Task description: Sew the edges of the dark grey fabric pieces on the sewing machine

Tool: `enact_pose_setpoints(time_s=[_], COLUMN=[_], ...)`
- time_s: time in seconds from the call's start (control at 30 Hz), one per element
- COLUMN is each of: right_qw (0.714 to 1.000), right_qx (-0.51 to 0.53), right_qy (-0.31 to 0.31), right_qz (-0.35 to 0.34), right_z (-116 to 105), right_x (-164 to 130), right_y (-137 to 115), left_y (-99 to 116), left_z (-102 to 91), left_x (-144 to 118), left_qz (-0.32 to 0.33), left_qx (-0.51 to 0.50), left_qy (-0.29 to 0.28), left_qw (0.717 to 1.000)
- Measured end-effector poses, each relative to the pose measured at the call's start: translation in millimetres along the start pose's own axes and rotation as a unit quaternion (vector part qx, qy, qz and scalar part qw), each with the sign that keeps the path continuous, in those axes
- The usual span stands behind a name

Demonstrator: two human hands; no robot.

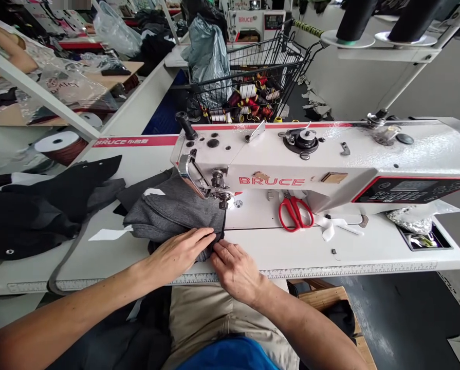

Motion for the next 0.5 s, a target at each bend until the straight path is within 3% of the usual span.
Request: enact_pose_setpoints(time_s=[0.17, 0.5], right_qw=[1.000, 0.999], right_qx=[0.009, -0.014], right_qy=[-0.024, -0.039], right_qz=[0.012, 0.006], right_z=[3, 2], right_x=[2, 4], right_y=[1, 0], left_y=[-3, -1], left_z=[3.2, -13.8], left_x=[1, 2], left_qz=[0.014, 0.080], left_qx=[0.005, -0.045], left_qy=[-0.002, 0.098], left_qw=[1.000, 0.991])
Point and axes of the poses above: each hand's wrist, its own x-axis towards the middle knuckle, its own z-axis out of the palm, y = z × x, the point moved 8 cm from there along x, towards the middle knuckle, and after that the axes turned 7 degrees about y, right-handed, at the moved point
